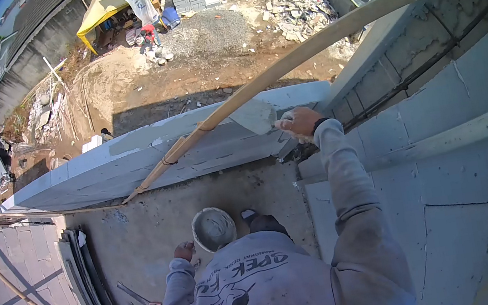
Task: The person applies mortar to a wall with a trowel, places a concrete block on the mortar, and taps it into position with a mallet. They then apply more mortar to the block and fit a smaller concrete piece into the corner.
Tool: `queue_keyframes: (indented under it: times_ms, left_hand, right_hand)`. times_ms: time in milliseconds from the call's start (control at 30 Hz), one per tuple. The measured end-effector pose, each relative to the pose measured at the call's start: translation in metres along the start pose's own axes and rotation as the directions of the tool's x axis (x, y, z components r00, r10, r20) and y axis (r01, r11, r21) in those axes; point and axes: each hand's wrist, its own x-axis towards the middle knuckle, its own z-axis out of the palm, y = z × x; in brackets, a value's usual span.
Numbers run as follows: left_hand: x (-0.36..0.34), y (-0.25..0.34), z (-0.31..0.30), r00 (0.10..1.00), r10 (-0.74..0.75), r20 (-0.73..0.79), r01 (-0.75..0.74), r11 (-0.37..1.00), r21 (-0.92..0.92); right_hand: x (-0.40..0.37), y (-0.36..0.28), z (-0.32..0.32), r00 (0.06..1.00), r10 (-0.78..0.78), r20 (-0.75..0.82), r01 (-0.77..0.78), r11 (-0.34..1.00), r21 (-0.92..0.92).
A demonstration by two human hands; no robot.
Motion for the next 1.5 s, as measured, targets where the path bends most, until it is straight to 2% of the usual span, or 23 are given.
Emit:
queue_keyframes:
  times_ms: [67, 333, 400, 467, 567, 633, 700, 733, 767, 833, 900, 933, 1000, 1033, 1100, 1167, 1233, 1300, 1333, 1367, 1433, 1467, 1500]
  left_hand:
    - [0.01, -0.013, -0.002, 1.0, 0.003, -0.001, -0.003, 0.996, -0.086]
    - [0.019, -0.032, -0.014, 0.999, 0.035, 0.028, -0.034, 0.999, -0.002]
    - [0.016, -0.04, -0.011, 0.999, 0.046, 0.023, -0.046, 0.999, 0.005]
    - [0.012, -0.045, -0.008, 0.999, -0.017, 0.047, 0.018, 1.0, -0.022]
    - [0.017, -0.073, 0.004, 0.995, -0.027, 0.094, 0.034, 0.997, -0.064]
    - [0.012, -0.082, 0.007, 0.992, -0.059, 0.115, 0.062, 0.998, -0.02]
    - [0.007, -0.079, 0.01, 0.987, -0.086, 0.137, 0.083, 0.996, 0.025]
    - [-0.003, -0.072, 0.012, 0.985, -0.125, 0.115, 0.13, 0.991, -0.037]
    - [-0.014, -0.06, 0.013, 0.982, -0.165, 0.095, 0.174, 0.979, -0.102]
    - [-0.024, -0.038, 0.012, 0.984, -0.156, 0.085, 0.162, 0.984, -0.076]
    - [-0.02, -0.038, 0.015, 0.986, -0.151, 0.07, 0.155, 0.986, -0.055]
    - [-0.01, -0.043, 0.02, 0.99, -0.121, 0.078, 0.128, 0.988, -0.082]
    - [0.007, -0.055, 0.028, 0.992, -0.093, 0.09, 0.102, 0.989, -0.109]
    - [0.015, -0.057, 0.03, 0.994, -0.065, 0.093, 0.07, 0.996, -0.054]
    - [0.023, -0.058, 0.033, 0.995, -0.033, 0.099, 0.033, 0.999, 0.004]
    - [0.027, -0.057, 0.034, 0.992, 0.017, 0.127, -0.02, 1.0, 0.022]
    - [0.034, -0.061, 0.033, 0.992, 0.038, 0.121, -0.046, 0.996, 0.07]
    - [0.031, -0.052, 0.029, 0.991, 0.057, 0.118, -0.071, 0.99, 0.118]
    - [0.02, -0.036, 0.024, 0.993, 0.023, 0.118, -0.032, 0.996, 0.079]
    - [0.01, -0.025, 0.022, 0.993, -0.014, 0.12, 0.009, 0.999, 0.039]
    - [0.027, -0.037, 0.029, 0.995, 0.005, 0.102, -0.012, 0.997, 0.073]
    - [0.036, -0.042, 0.03, 0.996, 0.033, 0.079, -0.041, 0.994, 0.103]
    - [0.033, -0.033, 0.027, 0.996, 0.033, 0.078, -0.041, 0.994, 0.101]
  right_hand:
    - [-0.019, 0.012, 0.008, 0.997, 0.071, -0.043, -0.066, 0.993, 0.101]
    - [-0.069, 0.023, 0.036, 0.903, 0.332, -0.273, -0.26, 0.927, 0.27]
    - [-0.065, 0.031, 0.043, 0.89, 0.345, -0.3, -0.263, 0.923, 0.281]
    - [-0.06, 0.033, 0.048, 0.877, 0.35, -0.329, -0.259, 0.922, 0.289]
    - [-0.058, 0.0, 0.062, 0.857, 0.344, -0.385, -0.181, 0.899, 0.399]
    - [-0.054, -0.031, 0.066, 0.926, 0.25, -0.284, -0.201, 0.961, 0.19]
    - [-0.03, -0.04, 0.083, 0.942, 0.097, -0.321, -0.15, 0.978, -0.146]
    - [-0.019, -0.043, 0.093, 0.941, 0.104, -0.323, -0.158, 0.977, -0.143]
    - [-0.009, -0.045, 0.102, 0.937, 0.052, -0.345, -0.137, 0.965, -0.225]
    - [-0.009, -0.046, 0.104, 0.932, -0.003, -0.361, -0.117, 0.943, -0.311]
    - [-0.02, -0.049, 0.102, 0.897, 0.084, -0.434, -0.218, 0.938, -0.268]
    - [-0.024, -0.046, 0.097, 0.898, 0.084, -0.431, -0.218, 0.937, -0.273]
    - [-0.037, -0.031, 0.083, 0.871, 0.187, -0.455, -0.314, 0.923, -0.224]
    - [-0.04, -0.021, 0.079, 0.87, 0.188, -0.457, -0.316, 0.922, -0.224]
    - [-0.041, 0.001, 0.073, 0.812, 0.287, -0.508, -0.386, 0.917, -0.098]
    - [-0.038, 0.019, 0.071, 0.797, 0.312, -0.517, -0.37, 0.929, -0.009]
    - [-0.043, 0.018, 0.068, 0.821, 0.418, -0.388, -0.319, 0.901, 0.295]
    - [-0.039, 0.025, 0.076, 0.848, 0.398, -0.349, -0.281, 0.898, 0.339]
    - [-0.036, 0.032, 0.081, 0.876, 0.369, -0.311, -0.243, 0.894, 0.376]
    - [-0.036, 0.042, 0.088, 0.875, 0.374, -0.307, -0.249, 0.892, 0.377]
    - [-0.04, 0.061, 0.107, 0.846, 0.252, -0.47, -0.199, 0.967, 0.159]
    - [-0.081, 0.017, 0.098, 0.848, 0.333, -0.412, -0.269, 0.941, 0.206]
    - [-0.083, 0.03, 0.108, 0.848, 0.332, -0.413, -0.268, 0.941, 0.205]
